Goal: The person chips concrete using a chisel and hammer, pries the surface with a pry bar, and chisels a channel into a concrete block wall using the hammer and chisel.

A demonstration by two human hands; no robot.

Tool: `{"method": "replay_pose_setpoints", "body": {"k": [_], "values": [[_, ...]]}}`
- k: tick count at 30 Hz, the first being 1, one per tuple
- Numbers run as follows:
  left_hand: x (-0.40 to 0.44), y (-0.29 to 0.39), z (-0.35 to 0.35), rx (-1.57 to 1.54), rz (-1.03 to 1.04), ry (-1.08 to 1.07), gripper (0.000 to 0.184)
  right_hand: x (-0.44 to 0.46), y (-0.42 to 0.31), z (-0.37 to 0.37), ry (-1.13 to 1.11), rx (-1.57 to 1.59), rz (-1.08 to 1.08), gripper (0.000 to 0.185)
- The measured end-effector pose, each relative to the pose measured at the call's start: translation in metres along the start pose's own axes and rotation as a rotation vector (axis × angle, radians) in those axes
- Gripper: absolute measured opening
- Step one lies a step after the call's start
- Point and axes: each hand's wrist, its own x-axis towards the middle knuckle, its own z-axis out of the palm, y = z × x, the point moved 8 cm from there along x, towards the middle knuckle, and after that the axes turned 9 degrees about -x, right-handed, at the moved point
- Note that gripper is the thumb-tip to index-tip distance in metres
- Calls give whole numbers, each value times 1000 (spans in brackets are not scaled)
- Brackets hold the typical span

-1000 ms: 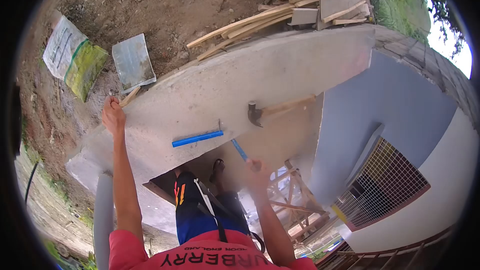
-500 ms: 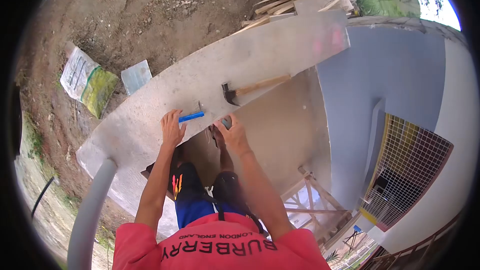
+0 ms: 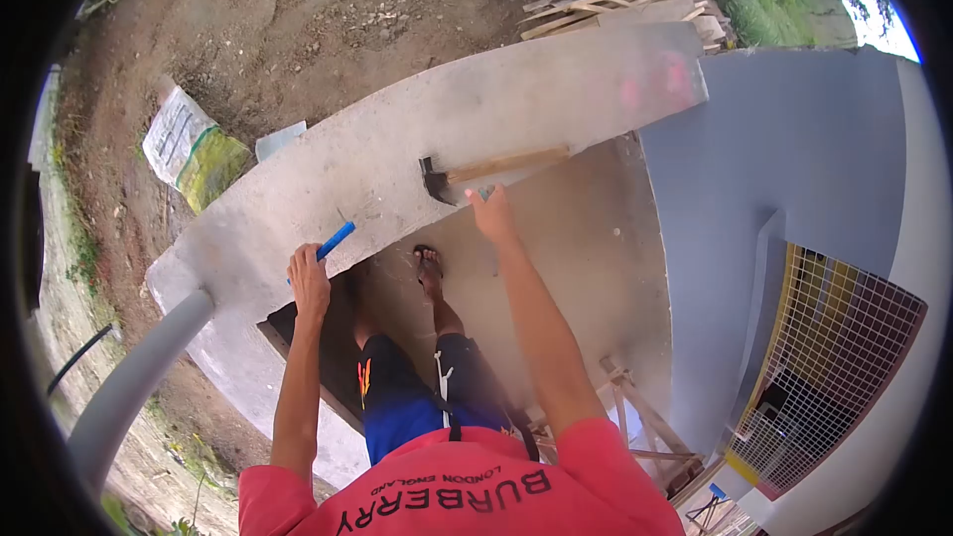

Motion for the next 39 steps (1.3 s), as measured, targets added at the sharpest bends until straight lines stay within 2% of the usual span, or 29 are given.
{"method": "replay_pose_setpoints", "body": {"k": [3, 4, 6, 9, 11, 13, 15, 17, 19, 21, 23, 26, 29, 32, 34, 36, 37, 38, 39], "values": [[-93, -18, -50, -17, -246, 36, 31, 22, 21, 18, 219, 98, -13, 44], [-134, -26, -64, -38, -258, 67, 30, 27, 15, 18, 202, 126, -19, 42], [-239, -52, -77, 23, -420, 71, 27, 32, 11, 8, 170, 168, -22, 38], [-402, -74, -82, -56, -835, 13, 27, 41, 6, 4, 21, 126, -92, 35], [-510, -86, -81, -32, -1024, 104, 29, 50, 2, -9, 144, -27, -350, 36], [-575, -69, -86, -41, -1244, 46, 33, 62, -3, -17, 270, -249, -542, 38], [-606, -53, -90, 45, -1211, -59, 34, 67, -6, -15, 402, -540, -646, 40], [-608, -50, -83, 39, -1214, -117, 34, 87, 1, -8, 229, -659, -539, 45], [-595, -58, -67, 0, -1230, -142, 34, 98, 9, 4, 159, -766, -595, 45], [-571, -72, -51, -71, -1264, -142, 34, 98, 5, 1, 202, -799, -723, 43], [-546, -85, -35, -137, -1290, -139, 34, 91, -4, -10, 124, -809, -804, 46], [-521, -99, -26, -197, -1301, -139, 34, 76, -17, -26, 195, -799, -923, 46], [-510, -104, -26, -231, -1284, -132, 34, 69, -20, -32, 228, -784, -975, 45], [-522, -115, -37, -273, -1259, -109, 35, 49, -27, -44, 207, -768, -947, 46], [-539, -124, -52, -332, -1230, -56, 35, 54, -33, -34, 80, -849, -736, 48], [-562, -139, -77, -457, -1180, 42, 35, 62, -26, -20, -141, -948, -553, 51], [-471, -74, -121, -530, -1094, 91, 37, 72, -30, -24, -257, -921, -554, 48], [-431, -60, -138, -565, -1052, 129, 39, 77, -24, -23, -384, -891, -551, 45], [-394, -49, -156, -540, -1025, 148, 38, 86, -20, -23, -341, -858, -591, 41]]}}
